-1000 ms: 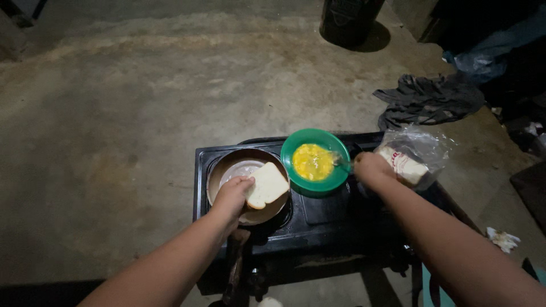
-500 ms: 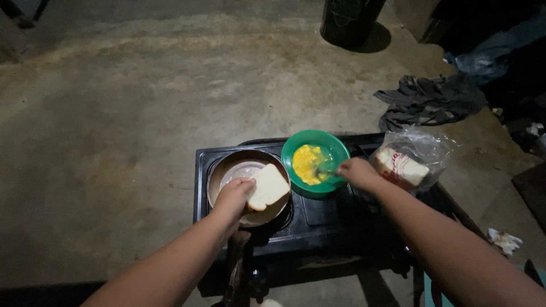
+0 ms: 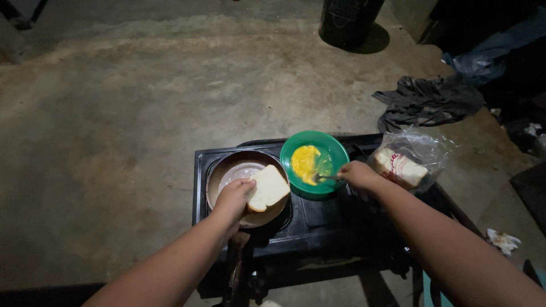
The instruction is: The person takes slices of bread from a plastic bag, places a slice into a pan on a portable gas stove, and lights the burner. They repeatedly spoon a yellow egg mixture from a green bowl onto the bread in the pan while it heats, preparing a fried bread or egg toast.
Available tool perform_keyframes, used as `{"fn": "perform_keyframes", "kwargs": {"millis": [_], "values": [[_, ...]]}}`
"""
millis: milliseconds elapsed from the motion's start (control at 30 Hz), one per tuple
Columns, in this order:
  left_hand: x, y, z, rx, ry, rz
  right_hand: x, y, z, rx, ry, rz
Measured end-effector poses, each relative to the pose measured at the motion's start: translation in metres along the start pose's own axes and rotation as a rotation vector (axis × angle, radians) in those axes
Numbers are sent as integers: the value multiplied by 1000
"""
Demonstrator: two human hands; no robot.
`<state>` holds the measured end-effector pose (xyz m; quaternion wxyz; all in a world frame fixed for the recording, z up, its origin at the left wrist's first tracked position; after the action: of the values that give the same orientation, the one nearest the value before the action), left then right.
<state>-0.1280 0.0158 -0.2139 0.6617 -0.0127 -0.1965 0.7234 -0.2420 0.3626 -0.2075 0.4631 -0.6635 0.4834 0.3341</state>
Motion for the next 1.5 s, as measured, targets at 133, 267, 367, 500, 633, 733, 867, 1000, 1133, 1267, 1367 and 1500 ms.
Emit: {"fn": "perform_keyframes", "kwargs": {"millis": [133,267,367,500,633,733,867,1000,1133,1267,1367,1500], "values": [[-4,-2,-11,-82,-14,30,-2,-8,34,403,173,49],[-6,-2,-15,-148,4,46,-1,-3,1,75,-14,39],[-8,0,-10,-73,17,34,-5,-2,5,100,55,113],[-6,1,-6,-26,-21,13,1,-2,8,157,32,89],[-13,-6,-11,-134,-11,65,-8,-5,-9,81,97,118],[-10,-5,-10,-134,-13,45,-36,-10,-1,219,68,356],[-12,3,-11,-40,-56,52,-19,-2,-11,156,18,270],[-26,15,-18,0,9,80,0,16,-12,111,154,83],[-39,19,-22,10,148,150,0,12,-6,-2,230,4],[-39,14,-27,-25,312,194,-7,-4,9,76,-13,117],[-41,12,-25,8,509,228,-16,-9,33,285,22,197],[-33,15,-29,47,766,124,3,-12,21,204,-23,91]]}}
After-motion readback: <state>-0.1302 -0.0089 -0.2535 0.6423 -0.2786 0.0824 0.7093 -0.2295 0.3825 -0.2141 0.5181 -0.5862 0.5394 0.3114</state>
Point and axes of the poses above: each hand's wrist, its own y-axis towards the middle knuckle, its own x-axis out of the palm, z = x × y, the point moved 10 cm from there along y, towards the middle knuckle, and after that the axes turned 6 degrees about x, right-handed, at the moved point
